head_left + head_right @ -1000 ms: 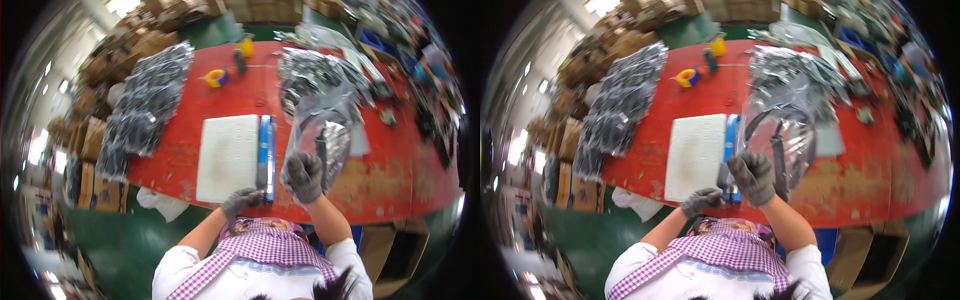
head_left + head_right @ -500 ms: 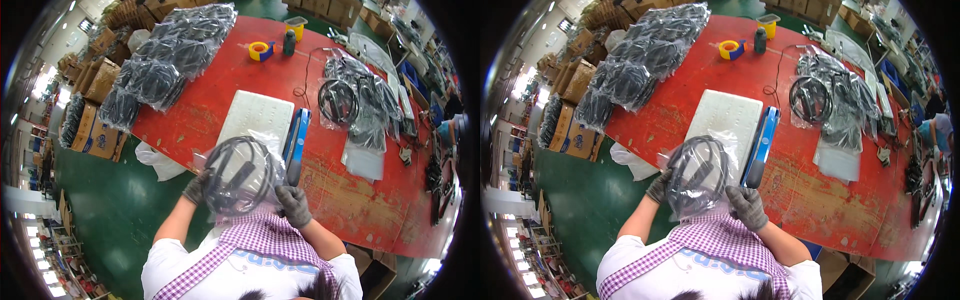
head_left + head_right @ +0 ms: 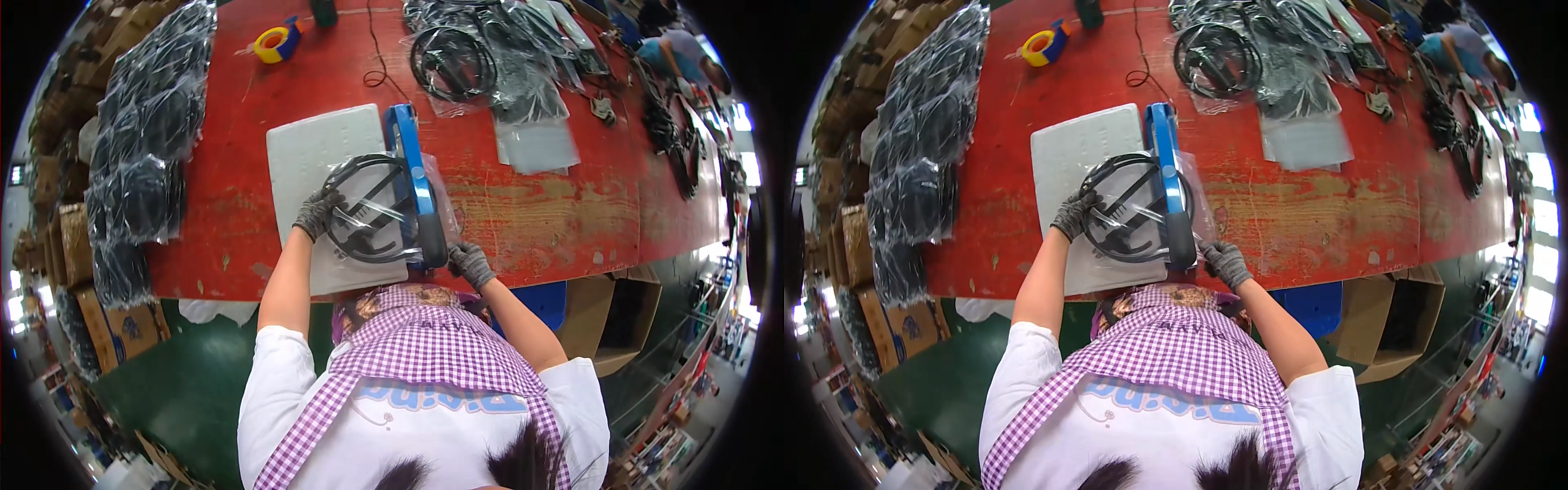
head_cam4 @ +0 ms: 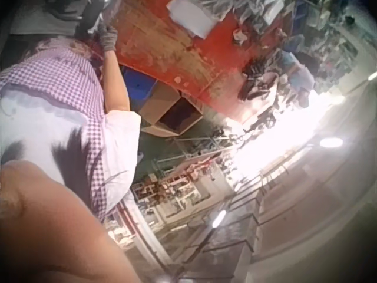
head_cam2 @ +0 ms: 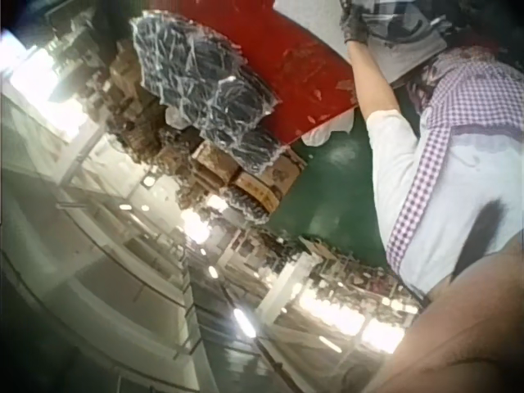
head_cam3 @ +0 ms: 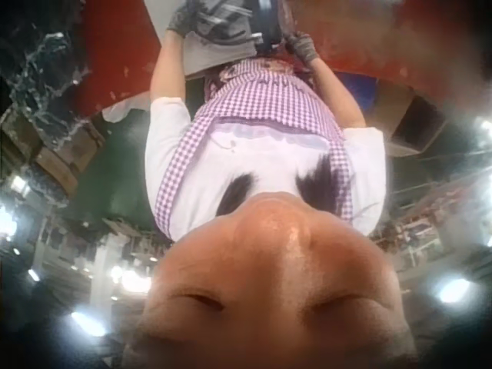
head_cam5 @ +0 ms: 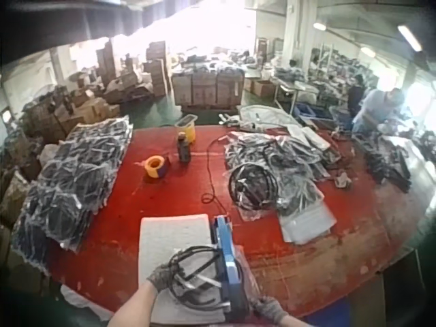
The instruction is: The person places coiled black cables into clear plastic bags and seals them using a handheld heat sealer. They repeatedly pick up cables, insert them into bags, and press the sealer to close the packaging, stacking the finished units on the table.
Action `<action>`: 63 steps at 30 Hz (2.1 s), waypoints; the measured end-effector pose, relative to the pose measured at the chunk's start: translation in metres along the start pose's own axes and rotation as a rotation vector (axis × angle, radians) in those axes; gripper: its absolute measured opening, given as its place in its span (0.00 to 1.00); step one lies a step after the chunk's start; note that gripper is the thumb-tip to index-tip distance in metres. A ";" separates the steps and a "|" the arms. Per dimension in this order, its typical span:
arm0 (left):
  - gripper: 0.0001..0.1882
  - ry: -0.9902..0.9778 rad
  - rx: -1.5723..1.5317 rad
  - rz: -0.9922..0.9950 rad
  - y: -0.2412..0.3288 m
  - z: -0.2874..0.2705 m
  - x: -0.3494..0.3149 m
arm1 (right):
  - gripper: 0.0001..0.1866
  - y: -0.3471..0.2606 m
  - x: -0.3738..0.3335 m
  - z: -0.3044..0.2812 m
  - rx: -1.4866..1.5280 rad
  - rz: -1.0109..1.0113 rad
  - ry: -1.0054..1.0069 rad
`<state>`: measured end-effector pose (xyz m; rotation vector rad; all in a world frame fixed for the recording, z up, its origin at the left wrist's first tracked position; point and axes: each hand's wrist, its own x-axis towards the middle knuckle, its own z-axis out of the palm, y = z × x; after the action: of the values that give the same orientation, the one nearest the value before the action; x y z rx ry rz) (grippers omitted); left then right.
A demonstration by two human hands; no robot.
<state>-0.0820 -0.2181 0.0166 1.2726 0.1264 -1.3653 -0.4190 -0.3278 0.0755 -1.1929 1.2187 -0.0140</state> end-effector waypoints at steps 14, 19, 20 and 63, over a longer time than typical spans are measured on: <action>0.07 0.093 0.274 0.168 0.042 -0.046 0.048 | 0.35 -0.117 -0.019 0.060 -1.150 -0.599 0.180; 0.13 0.225 0.528 0.192 0.043 -0.034 0.037 | 0.33 -0.021 0.018 0.076 -1.115 -0.899 0.364; 0.16 0.309 0.771 0.209 0.046 -0.030 0.025 | 0.33 -0.010 0.025 0.076 -1.018 -1.003 0.385; 0.09 -0.037 -0.071 -0.036 -0.023 -0.026 -0.051 | 0.23 -0.091 0.030 0.040 0.101 -0.490 0.113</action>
<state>-0.0999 -0.1602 0.0287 1.1903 0.1716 -1.4021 -0.3275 -0.3578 0.1127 -1.3891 0.9825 -0.5079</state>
